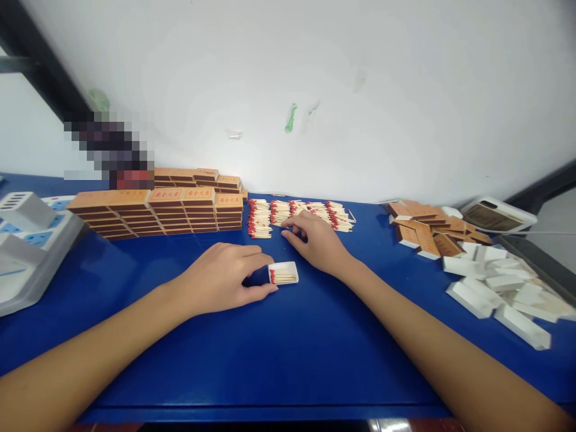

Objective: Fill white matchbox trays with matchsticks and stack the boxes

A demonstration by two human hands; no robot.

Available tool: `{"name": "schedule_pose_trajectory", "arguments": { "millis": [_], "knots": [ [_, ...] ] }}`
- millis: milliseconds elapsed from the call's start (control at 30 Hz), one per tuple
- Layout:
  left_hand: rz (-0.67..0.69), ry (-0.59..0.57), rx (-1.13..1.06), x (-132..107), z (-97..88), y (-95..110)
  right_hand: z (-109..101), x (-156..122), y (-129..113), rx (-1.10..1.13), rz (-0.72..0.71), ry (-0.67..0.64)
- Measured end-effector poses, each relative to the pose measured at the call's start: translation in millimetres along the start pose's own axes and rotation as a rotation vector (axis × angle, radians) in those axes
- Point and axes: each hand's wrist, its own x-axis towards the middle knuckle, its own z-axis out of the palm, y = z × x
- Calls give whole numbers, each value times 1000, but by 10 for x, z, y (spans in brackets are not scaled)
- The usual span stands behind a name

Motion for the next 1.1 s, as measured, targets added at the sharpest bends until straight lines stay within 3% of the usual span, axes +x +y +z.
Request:
{"name": "schedule_pose_trajectory", "arguments": {
  "millis": [200, 367, 567, 833, 1100],
  "knots": [
    [0, -13, 25, 3, -40, 12, -56, 13, 0, -23, 70, -77],
    [-36, -8, 35, 12, -47, -21, -196, -102, -6, -31, 48, -135],
    [-137, 44, 64, 21, -61, -68, -366, -269, -210, 110, 100, -200],
    [-85, 30, 57, 7, -26, -22, -289, -327, -441, 111, 12, -339],
    [-61, 39, 58, 7, -32, -33, -258, -346, -469, 171, -7, -261]
  ]
}}
